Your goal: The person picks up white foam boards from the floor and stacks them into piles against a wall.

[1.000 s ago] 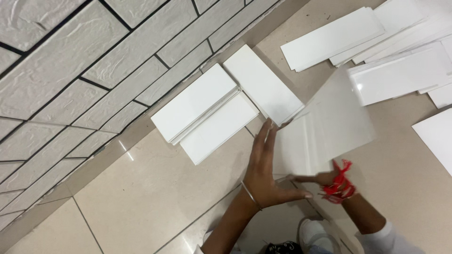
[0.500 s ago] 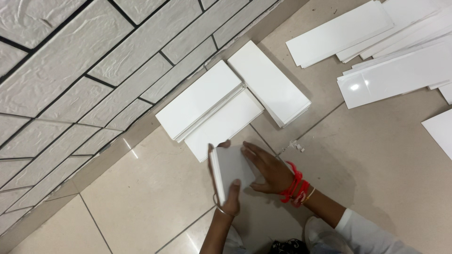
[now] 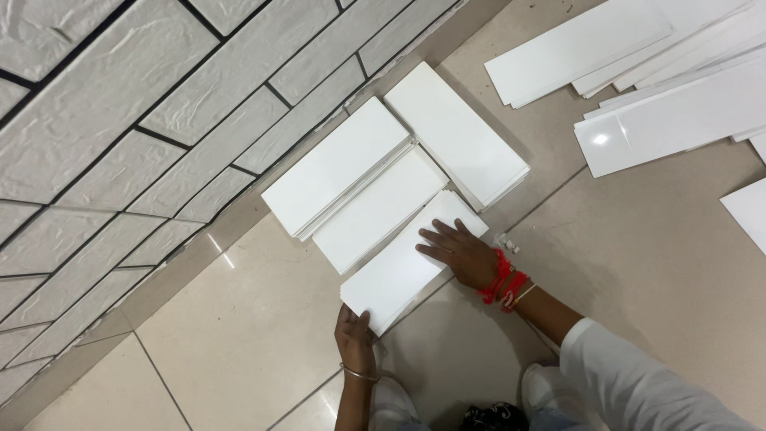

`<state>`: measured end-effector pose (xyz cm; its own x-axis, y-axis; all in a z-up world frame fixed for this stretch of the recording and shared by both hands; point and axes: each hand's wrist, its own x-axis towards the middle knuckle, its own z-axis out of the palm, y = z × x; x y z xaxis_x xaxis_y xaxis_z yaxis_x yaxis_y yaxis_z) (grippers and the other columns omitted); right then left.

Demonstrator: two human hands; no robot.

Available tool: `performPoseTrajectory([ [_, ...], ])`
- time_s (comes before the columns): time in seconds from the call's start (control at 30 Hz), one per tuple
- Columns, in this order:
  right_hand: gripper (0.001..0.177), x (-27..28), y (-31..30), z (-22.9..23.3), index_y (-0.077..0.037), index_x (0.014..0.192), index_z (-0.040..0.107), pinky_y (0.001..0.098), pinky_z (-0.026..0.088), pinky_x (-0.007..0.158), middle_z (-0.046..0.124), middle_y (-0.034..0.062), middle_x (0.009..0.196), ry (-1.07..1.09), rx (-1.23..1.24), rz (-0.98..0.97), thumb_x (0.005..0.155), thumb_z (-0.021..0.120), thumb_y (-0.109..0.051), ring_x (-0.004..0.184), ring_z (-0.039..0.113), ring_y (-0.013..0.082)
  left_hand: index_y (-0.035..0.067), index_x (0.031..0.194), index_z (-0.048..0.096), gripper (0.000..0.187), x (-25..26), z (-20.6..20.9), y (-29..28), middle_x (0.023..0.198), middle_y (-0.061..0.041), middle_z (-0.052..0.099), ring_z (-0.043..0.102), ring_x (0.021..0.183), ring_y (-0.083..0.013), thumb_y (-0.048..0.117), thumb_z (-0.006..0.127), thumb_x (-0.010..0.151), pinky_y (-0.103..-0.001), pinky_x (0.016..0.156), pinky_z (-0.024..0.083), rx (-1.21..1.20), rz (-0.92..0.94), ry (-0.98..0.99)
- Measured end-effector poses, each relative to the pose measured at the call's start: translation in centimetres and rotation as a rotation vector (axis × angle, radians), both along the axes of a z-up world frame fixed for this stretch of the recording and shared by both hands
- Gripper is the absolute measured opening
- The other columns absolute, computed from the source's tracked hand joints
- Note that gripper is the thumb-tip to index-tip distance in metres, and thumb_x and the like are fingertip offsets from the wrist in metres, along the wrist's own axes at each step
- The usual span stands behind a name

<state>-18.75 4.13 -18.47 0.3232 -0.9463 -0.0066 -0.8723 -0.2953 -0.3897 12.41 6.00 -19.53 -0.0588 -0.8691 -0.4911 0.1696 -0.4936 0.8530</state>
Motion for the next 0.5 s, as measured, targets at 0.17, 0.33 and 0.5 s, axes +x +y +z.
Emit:
performPoseTrajectory([
  [0.17,0.076,-0.4,-1.8,0.6,-0.018,0.148,0.048,0.0574,0.022,0.121,0.034,0.0058,0.162,-0.003,0.052,0.058,0.078,0.059,0.01,0.151,0.026,0.0305,-0.004,0.16,0.029,0.077,-0.3,-1.1,-2.0,0.147,-0.025,0.047,0.051,0.125,-0.0321,0.007,0.063,0.091,-0.038,0.101,0.044,-0.256,-0.153,-0.323],
  [0.33,0.068,-1.0,-2.5,0.0,-0.019,0.143,0.054,0.0509,0.025,0.125,0.036,0.0024,0.163,-0.017,0.1,0.056,0.08,0.066,0.004,0.153,0.025,0.0264,0.004,0.158,0.017,0.113,-4.0,8.7,-4.1,0.163,-0.022,0.011,0.015,0.15,-0.0393,0.04,0.084,0.074,-0.05,0.121,0.023,-0.336,-0.572,-1.253],
  [0.5,0.067,-1.7,-2.9,-0.1,-0.017,0.142,0.057,0.0525,0.024,0.12,0.034,0.0045,0.164,-0.075,0.203,0.094,0.078,0.08,-0.014,0.15,0.023,0.0283,0.012,0.161,0.008,0.118,-7.4,11.9,-6.7,0.169,-0.017,-0.002,-0.003,0.157,-0.0342,0.061,0.078,0.079,-0.057,0.124,0.003,-0.157,-1.129,-1.453],
])
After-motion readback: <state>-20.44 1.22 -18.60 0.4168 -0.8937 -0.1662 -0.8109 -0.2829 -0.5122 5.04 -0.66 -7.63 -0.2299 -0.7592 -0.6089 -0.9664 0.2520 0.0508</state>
